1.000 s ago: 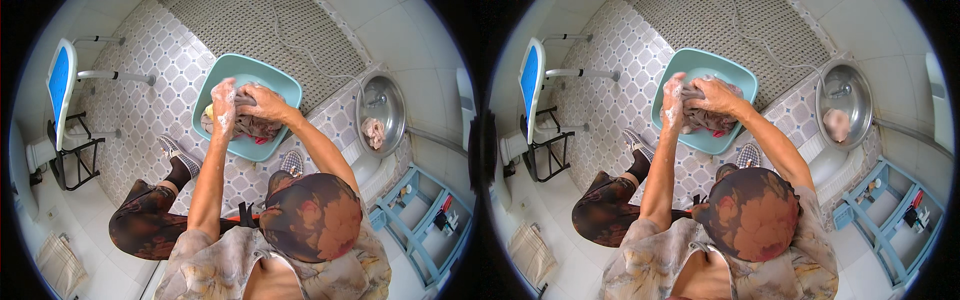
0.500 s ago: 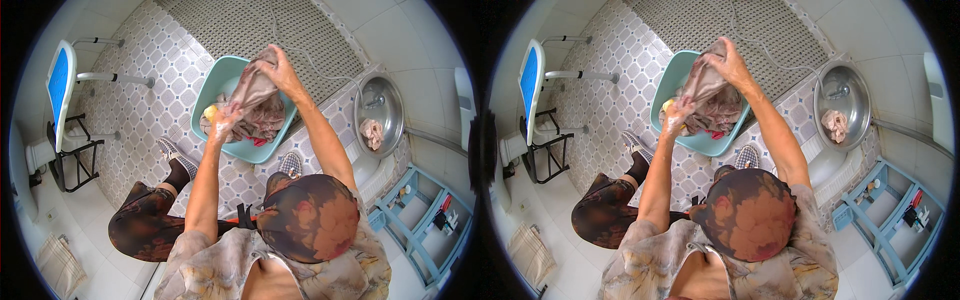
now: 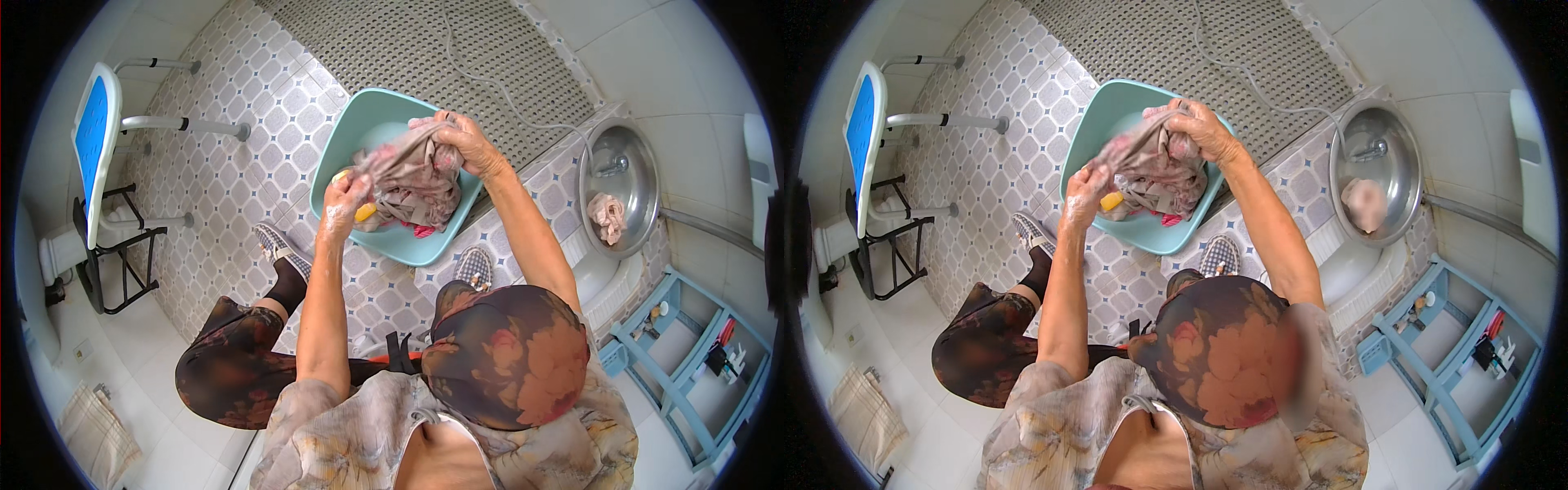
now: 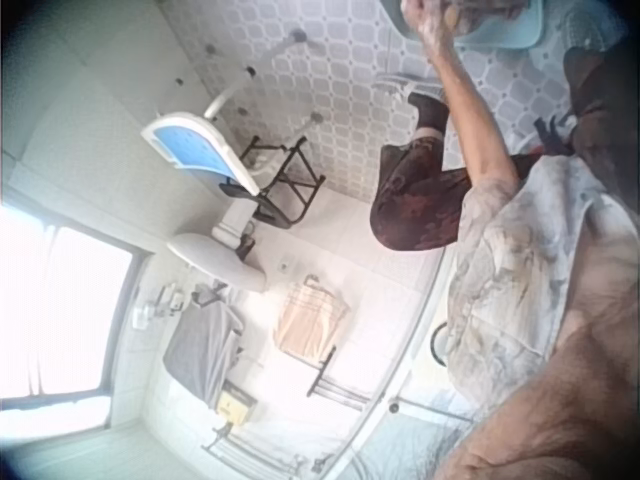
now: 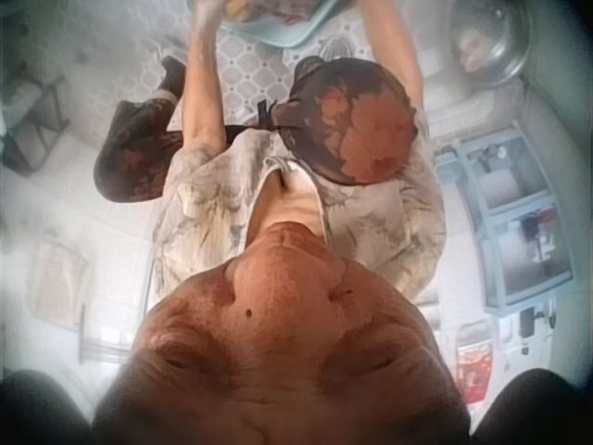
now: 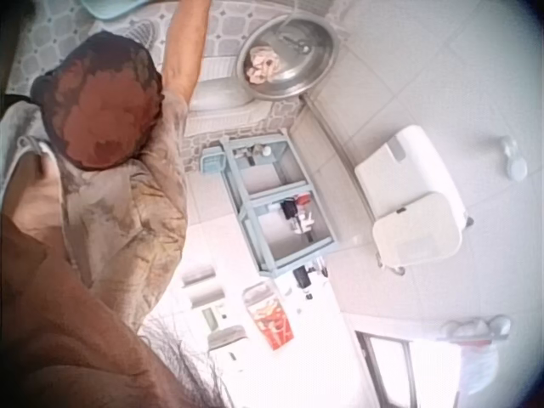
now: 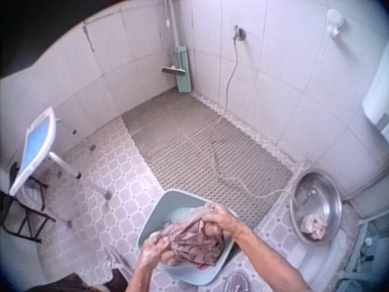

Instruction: The person soaps and washes clothes in a basin with a bar of soap, then scrubs and washes another piece of clothing.

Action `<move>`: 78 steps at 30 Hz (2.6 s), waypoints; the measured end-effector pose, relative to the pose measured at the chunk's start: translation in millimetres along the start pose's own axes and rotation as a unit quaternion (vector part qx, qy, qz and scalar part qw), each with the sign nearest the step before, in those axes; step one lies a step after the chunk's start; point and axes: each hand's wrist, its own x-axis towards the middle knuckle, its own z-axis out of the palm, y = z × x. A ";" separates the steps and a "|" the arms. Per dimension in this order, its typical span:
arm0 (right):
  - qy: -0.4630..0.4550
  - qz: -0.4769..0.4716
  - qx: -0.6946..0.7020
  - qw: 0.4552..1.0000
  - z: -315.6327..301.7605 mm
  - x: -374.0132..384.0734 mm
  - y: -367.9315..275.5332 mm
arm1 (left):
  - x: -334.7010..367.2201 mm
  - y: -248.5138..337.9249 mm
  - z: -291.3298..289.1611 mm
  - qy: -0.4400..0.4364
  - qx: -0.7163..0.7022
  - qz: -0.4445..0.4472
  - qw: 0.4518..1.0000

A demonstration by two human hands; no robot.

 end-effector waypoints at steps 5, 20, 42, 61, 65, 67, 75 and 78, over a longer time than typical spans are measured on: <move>0.082 -0.048 -0.412 0.906 92.8 -14.1 -14.7 | 10.2 -8.4 15.1 0.036 -0.244 0.035 0.969; -0.033 -0.263 -0.680 0.683 122.2 4.6 43.6 | 9.0 -49.6 31.8 0.124 -0.364 -0.111 0.916; -0.045 -0.049 -0.122 0.990 102.5 -32.9 -47.3 | -7.5 6.0 73.9 0.070 -0.186 0.134 0.971; 0.034 -0.243 -0.155 0.957 59.6 -26.6 -97.2 | 52.1 41.2 33.8 0.118 -0.430 0.141 0.884; -0.025 0.023 -0.618 0.786 18.2 6.6 -28.8 | 69.5 0.9 -21.9 0.166 0.105 -0.002 0.981; 0.008 0.093 -0.741 0.665 1.7 7.2 1.9 | 57.0 -11.7 -7.0 0.237 0.417 0.031 0.877; 0.041 -0.009 -0.751 0.659 27.1 20.1 108.0 | 82.1 -9.9 15.2 -0.007 0.704 0.151 0.694; -0.030 0.013 -0.780 0.625 37.4 2.3 129.3 | 82.9 -31.7 4.5 -0.063 0.742 0.114 0.658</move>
